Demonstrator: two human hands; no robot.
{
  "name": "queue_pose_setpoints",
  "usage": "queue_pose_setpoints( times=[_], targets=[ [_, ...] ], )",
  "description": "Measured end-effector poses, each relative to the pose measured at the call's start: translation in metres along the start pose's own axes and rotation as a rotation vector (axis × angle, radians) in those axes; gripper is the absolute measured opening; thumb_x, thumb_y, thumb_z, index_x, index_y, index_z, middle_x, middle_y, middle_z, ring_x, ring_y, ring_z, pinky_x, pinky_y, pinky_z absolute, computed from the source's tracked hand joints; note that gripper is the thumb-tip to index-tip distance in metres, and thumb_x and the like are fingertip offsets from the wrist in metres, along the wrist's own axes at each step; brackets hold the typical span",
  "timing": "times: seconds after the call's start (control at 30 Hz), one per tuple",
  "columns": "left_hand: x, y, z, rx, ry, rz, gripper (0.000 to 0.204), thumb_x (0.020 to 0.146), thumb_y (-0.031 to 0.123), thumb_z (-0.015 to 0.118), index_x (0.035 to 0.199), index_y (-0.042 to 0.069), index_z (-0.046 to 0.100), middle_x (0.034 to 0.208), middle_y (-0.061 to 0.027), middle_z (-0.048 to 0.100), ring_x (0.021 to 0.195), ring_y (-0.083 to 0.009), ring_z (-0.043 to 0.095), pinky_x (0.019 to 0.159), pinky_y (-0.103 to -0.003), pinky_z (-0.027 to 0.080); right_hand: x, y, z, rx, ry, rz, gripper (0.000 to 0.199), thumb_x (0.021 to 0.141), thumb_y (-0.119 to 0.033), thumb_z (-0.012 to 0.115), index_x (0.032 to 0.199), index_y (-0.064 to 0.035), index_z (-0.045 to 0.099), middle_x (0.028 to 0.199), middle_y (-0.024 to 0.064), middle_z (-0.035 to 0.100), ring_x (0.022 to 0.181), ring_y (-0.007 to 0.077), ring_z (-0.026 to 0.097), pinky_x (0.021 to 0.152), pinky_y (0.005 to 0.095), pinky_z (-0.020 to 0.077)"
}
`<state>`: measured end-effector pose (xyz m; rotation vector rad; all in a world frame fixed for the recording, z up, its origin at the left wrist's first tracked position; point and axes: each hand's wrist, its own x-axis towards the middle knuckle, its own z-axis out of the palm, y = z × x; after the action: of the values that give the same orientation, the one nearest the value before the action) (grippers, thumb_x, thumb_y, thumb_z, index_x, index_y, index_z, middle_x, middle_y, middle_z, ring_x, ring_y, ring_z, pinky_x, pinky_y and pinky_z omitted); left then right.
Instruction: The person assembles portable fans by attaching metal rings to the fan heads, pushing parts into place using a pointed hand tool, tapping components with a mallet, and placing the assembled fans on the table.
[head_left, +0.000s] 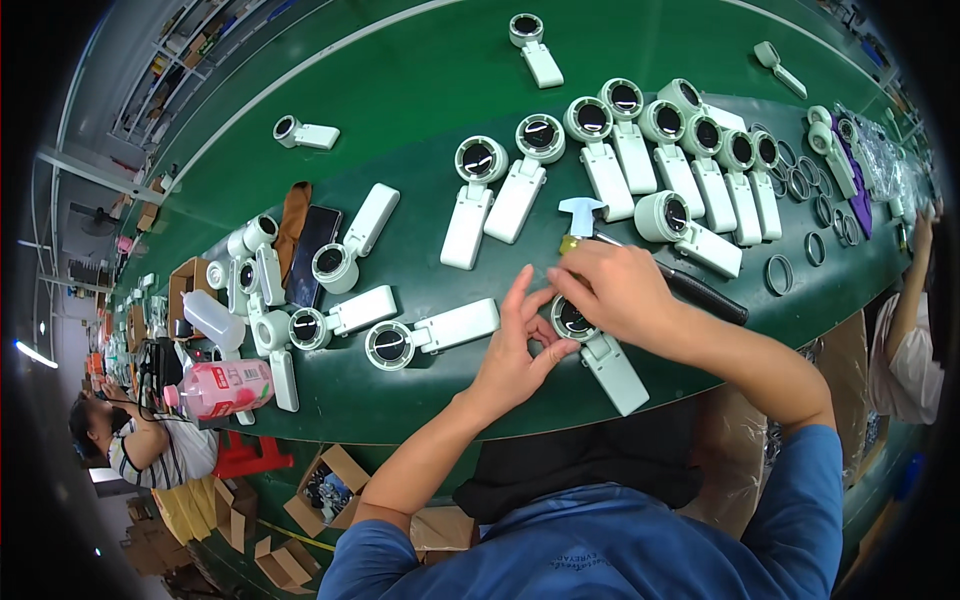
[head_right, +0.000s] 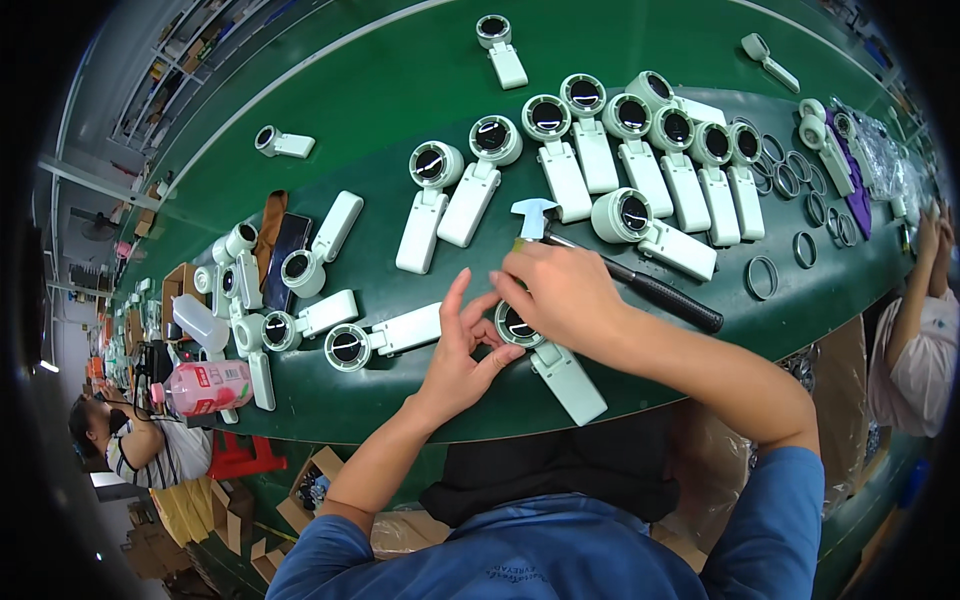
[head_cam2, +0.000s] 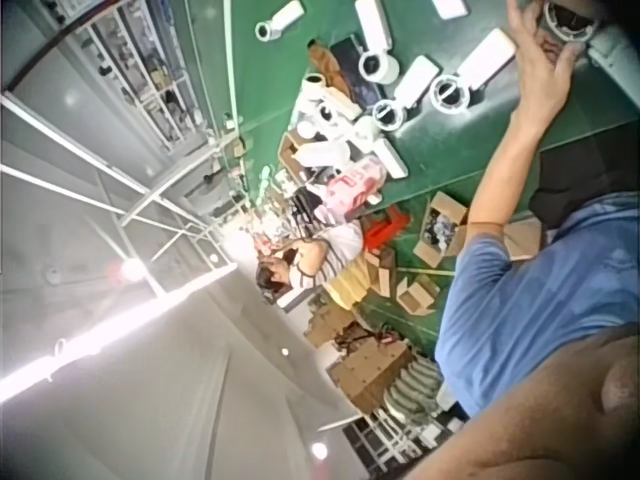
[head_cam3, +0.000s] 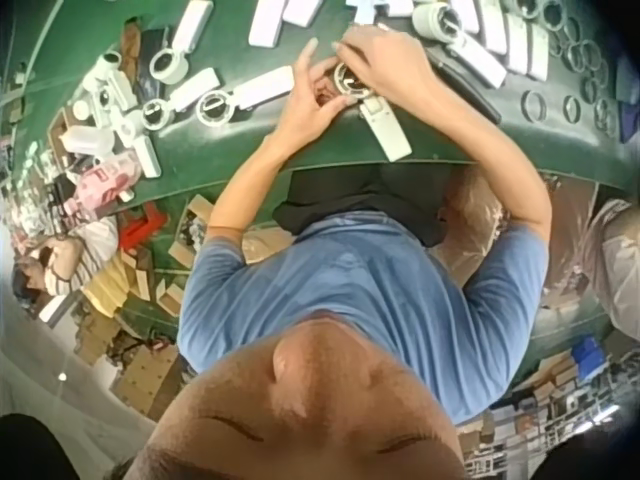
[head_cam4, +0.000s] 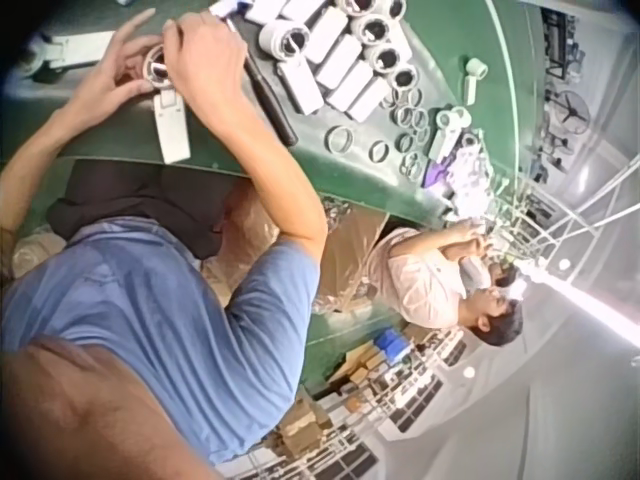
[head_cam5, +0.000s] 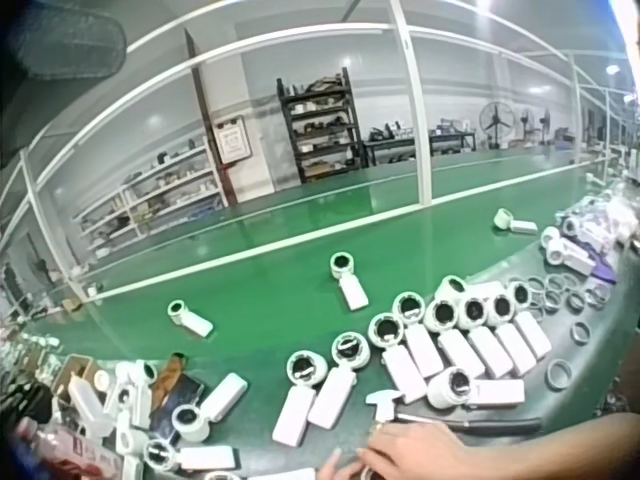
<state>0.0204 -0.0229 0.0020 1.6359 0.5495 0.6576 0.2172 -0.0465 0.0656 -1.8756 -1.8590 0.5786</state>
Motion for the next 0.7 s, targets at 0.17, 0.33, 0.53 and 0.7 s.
queue_pose_setpoints(
  times=[0.17,0.33,0.53,0.7],
  targets=[
    [0.001,-0.001,-0.003,0.057,-0.062,0.025,0.105,0.085,0.000,0.078,0.158,0.012,0.004,0.150,-0.0216,0.044,0.082,-0.0170,0.061,0.078,-0.031,0.055,-0.033,-0.014,-0.025,0.201,0.112,-0.193,0.012,0.091,-0.012,0.070,0.100,-0.0056,0.072,0.081,0.0104,0.065,0.075,0.0287,0.064,0.062,0.0382,0.0498],
    [0.001,-0.001,-0.004,0.156,-0.081,0.094,0.105,0.083,0.000,0.079,0.158,0.011,0.007,0.152,-0.0203,0.042,0.081,-0.0175,0.061,0.075,-0.031,0.055,-0.034,-0.014,-0.039,0.352,-0.011,-0.202,0.013,0.088,-0.009,0.073,0.100,-0.0045,0.071,0.079,0.0093,0.065,0.073,0.0267,0.060,0.064,0.0374,0.0488],
    [-0.002,-0.004,-0.002,0.130,-0.091,0.059,0.106,0.084,0.000,0.079,0.159,0.013,0.005,0.154,-0.0202,0.039,0.103,-0.0221,0.063,0.088,-0.036,0.054,-0.024,-0.012,-0.037,0.309,-0.024,-0.287,0.014,0.086,-0.009,0.074,0.098,-0.0041,0.071,0.080,0.0088,0.065,0.073,0.0269,0.061,0.067,0.0378,0.0488],
    [0.001,-0.006,0.000,0.112,-0.014,0.154,0.105,0.080,0.006,0.083,0.157,0.008,0.012,0.151,-0.0165,0.048,0.075,-0.0189,0.062,0.071,-0.031,0.055,-0.018,-0.016,-0.035,0.318,-0.029,-0.303,0.011,0.085,-0.008,0.074,0.095,-0.0043,0.070,0.080,0.0093,0.066,0.075,0.0284,0.061,0.069,0.0396,0.0493]
  ],
)
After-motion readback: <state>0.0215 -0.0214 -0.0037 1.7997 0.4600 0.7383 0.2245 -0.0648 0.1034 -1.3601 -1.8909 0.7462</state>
